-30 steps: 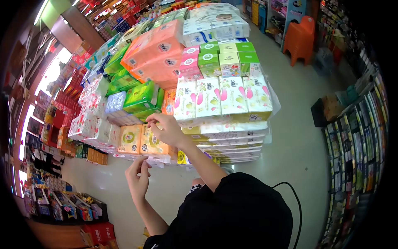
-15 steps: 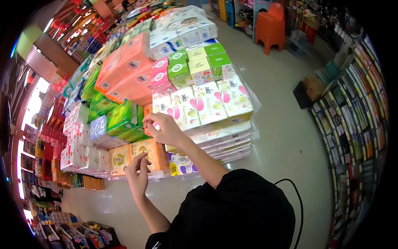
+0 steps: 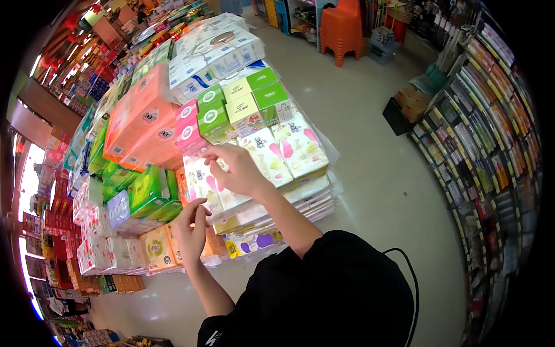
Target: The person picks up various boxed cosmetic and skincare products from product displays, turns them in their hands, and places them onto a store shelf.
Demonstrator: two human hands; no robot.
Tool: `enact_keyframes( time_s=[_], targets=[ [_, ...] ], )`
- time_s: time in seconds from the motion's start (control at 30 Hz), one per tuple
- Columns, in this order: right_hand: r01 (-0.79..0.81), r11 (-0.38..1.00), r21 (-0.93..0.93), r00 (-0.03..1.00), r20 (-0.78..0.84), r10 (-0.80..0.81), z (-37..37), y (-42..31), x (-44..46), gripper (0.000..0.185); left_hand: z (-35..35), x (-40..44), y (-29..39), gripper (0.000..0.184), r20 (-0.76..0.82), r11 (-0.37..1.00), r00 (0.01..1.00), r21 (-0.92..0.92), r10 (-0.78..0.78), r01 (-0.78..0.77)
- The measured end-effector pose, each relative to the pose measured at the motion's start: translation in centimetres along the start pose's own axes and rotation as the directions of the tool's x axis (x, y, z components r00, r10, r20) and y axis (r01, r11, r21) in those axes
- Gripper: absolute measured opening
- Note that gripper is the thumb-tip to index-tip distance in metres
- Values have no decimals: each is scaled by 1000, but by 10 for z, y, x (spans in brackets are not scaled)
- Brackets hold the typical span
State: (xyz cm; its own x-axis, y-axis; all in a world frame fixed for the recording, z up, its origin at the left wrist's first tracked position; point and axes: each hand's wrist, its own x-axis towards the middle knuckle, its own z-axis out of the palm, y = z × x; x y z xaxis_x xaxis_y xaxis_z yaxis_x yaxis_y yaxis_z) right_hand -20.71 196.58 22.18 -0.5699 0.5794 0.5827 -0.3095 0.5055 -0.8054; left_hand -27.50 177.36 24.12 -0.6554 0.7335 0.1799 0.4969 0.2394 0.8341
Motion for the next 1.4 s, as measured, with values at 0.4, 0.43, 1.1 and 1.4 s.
enact_keyframes(
  time_s=[0.4,0.43,1.1,1.4],
  targets=[
    [-225,974,1,733,-659,170,-104,43,23,51,135,90,21,56,131,939,961,-280,244,-200],
    [-260,966,-9,732,-654,191,-106,43,23,54,141,94,23,60,151,936,961,-303,231,-177],
    [-326,945,7,685,-687,242,-102,65,16,35,168,104,20,79,292,748,947,-657,135,96],
    [-248,966,-65,643,-757,114,-105,28,10,24,140,88,42,67,196,785,958,-618,208,-44]
  ],
)
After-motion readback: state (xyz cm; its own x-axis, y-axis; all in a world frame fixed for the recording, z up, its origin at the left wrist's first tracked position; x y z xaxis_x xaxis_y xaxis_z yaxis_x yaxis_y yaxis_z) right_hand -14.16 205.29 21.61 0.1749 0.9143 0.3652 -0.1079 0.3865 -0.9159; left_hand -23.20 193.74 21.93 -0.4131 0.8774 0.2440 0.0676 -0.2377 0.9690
